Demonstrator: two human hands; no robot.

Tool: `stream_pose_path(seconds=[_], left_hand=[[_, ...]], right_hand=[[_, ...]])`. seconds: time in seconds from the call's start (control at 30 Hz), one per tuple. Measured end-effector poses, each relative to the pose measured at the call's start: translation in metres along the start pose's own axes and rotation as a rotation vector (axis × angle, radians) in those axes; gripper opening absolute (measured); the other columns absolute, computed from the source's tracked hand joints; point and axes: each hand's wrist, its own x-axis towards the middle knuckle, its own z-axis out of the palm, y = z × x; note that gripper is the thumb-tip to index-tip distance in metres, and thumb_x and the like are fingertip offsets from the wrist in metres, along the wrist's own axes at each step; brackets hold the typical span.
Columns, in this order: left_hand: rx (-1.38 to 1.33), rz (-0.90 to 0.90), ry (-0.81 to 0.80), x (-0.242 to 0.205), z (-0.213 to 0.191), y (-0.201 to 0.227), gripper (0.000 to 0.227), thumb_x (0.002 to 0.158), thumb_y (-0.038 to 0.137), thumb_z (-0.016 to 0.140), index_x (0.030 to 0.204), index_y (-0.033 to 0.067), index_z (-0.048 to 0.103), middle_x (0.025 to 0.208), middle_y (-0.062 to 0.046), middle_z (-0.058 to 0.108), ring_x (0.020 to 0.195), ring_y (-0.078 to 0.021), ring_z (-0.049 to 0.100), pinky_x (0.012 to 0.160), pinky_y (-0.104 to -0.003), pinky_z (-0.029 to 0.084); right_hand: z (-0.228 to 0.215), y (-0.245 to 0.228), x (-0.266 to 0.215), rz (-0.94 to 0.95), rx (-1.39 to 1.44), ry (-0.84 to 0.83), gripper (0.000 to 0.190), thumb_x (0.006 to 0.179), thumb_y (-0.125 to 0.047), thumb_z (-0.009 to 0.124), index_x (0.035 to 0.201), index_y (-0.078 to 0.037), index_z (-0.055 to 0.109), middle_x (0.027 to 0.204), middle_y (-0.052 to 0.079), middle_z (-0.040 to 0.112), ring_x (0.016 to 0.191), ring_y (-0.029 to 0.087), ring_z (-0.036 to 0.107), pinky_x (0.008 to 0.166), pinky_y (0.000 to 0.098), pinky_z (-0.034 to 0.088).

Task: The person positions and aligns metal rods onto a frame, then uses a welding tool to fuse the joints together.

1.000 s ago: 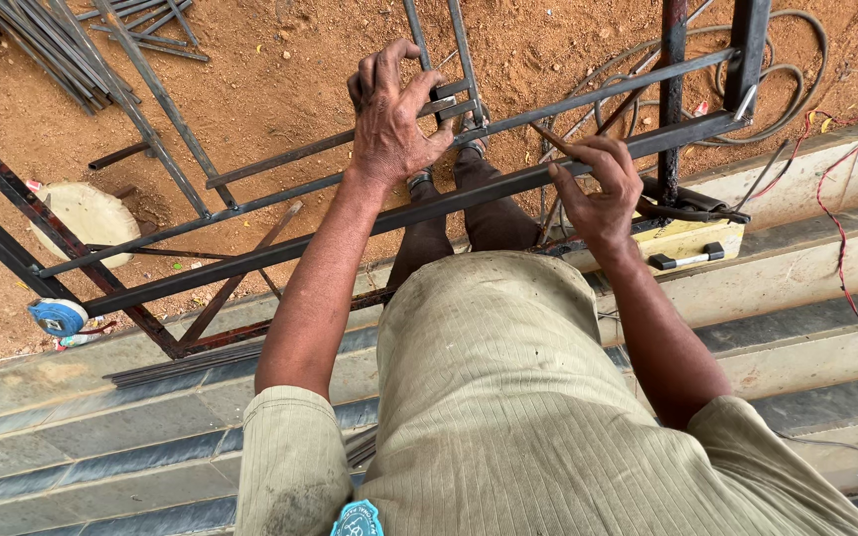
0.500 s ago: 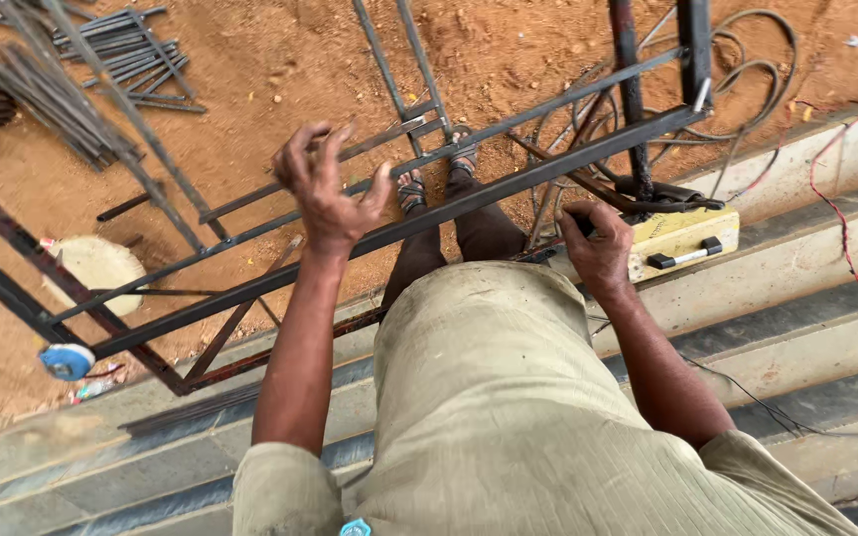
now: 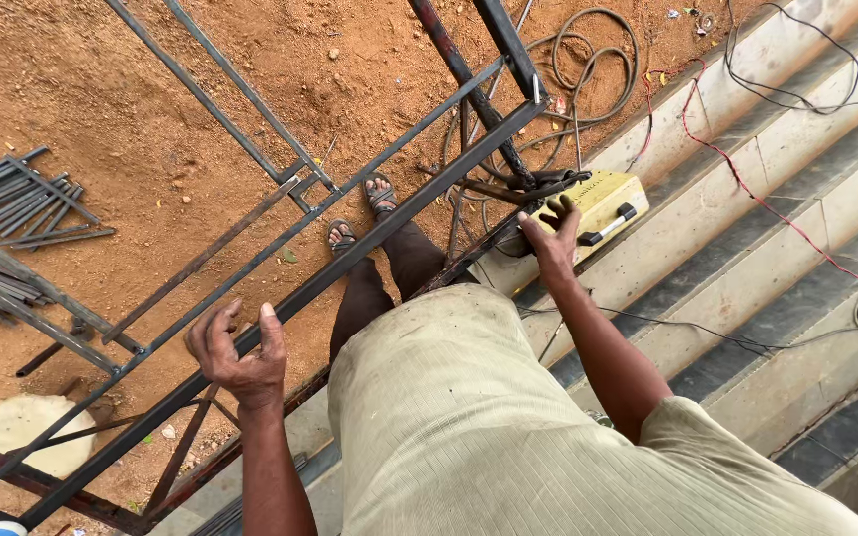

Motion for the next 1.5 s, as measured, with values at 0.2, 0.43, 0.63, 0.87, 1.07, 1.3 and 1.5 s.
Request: stream_pose_path(seconds=[0.2, 0.43, 0.63, 0.87, 1.07, 1.3, 1.5], left_hand=[[-0.057, 0.065, -0.051, 0.022, -0.004, 0.017, 0.027, 0.099, 0.018, 0.081, 0.114, 0.0013, 0.067, 0.104, -0.010, 0.068, 0.095, -0.0253, 0.062, 0.078, -0.038, 0.052], [-0.069, 0.174, -0.102, 0.021, -0.003, 0.025, 0.026, 0.096, 0.015, 0.083, 0.113, 0.0010, 0.069, 0.096, -0.010, 0.068, 0.083, -0.0223, 0.061, 0.070, -0.035, 0.050], [-0.110, 0.218, -0.242, 0.000, 0.008, 0.029, 0.025, 0.097, 0.015, 0.083, 0.113, 0.0011, 0.070, 0.090, -0.008, 0.067, 0.074, -0.0166, 0.062, 0.063, -0.031, 0.051], [-0.059, 0.114, -0.381, -0.030, 0.016, 0.062, 0.023, 0.095, 0.013, 0.082, 0.108, -0.0026, 0.072, 0.079, -0.008, 0.067, 0.063, -0.0145, 0.057, 0.058, -0.030, 0.046], [-0.143, 0.237, -0.537, -0.047, 0.061, 0.088, 0.021, 0.098, 0.011, 0.080, 0.108, -0.0050, 0.073, 0.078, -0.007, 0.070, 0.062, -0.0100, 0.062, 0.052, -0.024, 0.047], [-0.209, 0.434, -0.740, -0.042, 0.097, 0.129, 0.018, 0.097, 0.008, 0.079, 0.108, -0.0058, 0.073, 0.079, -0.009, 0.069, 0.063, -0.0103, 0.059, 0.055, -0.023, 0.046], [-0.234, 0.655, -0.826, -0.024, 0.096, 0.151, 0.015, 0.098, 0.008, 0.079, 0.106, -0.0032, 0.074, 0.083, -0.010, 0.071, 0.068, -0.0112, 0.064, 0.059, -0.025, 0.050]], right_hand=[[0.013, 0.001, 0.030, -0.083, 0.004, -0.118, 0.089, 0.075, -0.027, 0.090, 0.145, -0.006, 0.039, 0.145, 0.022, 0.052, 0.140, 0.034, 0.046, 0.122, 0.0471, 0.032], [0.020, 0.016, 0.047, -0.077, 0.150, -0.125, 0.081, 0.070, -0.034, 0.093, 0.134, -0.008, 0.051, 0.129, 0.016, 0.065, 0.132, 0.034, 0.056, 0.121, 0.0495, 0.036], [0.024, 0.023, 0.040, -0.126, 0.070, -0.073, 0.091, 0.073, -0.045, 0.090, 0.145, -0.011, 0.046, 0.143, 0.018, 0.054, 0.140, 0.038, 0.042, 0.119, 0.0619, 0.027], [0.035, 0.021, 0.043, -0.056, 0.180, -0.094, 0.108, 0.064, -0.064, 0.084, 0.152, -0.015, 0.045, 0.150, 0.021, 0.055, 0.146, 0.041, 0.046, 0.121, 0.0665, 0.031], [0.031, 0.064, 0.045, -0.124, 0.062, -0.080, 0.117, 0.072, -0.070, 0.083, 0.160, -0.017, 0.026, 0.165, 0.025, 0.024, 0.150, 0.045, 0.031, 0.116, 0.0696, 0.029], [-0.017, 0.156, -0.049, -0.040, -0.079, 0.031, 0.091, 0.086, -0.067, 0.071, 0.156, -0.015, 0.044, 0.157, 0.020, 0.047, 0.144, 0.037, 0.047, 0.119, 0.0542, 0.042], [-0.042, 0.191, -0.156, 0.106, 0.128, 0.209, 0.081, 0.087, -0.060, 0.074, 0.149, -0.012, 0.054, 0.145, 0.017, 0.059, 0.127, 0.029, 0.062, 0.096, 0.0427, 0.059]])
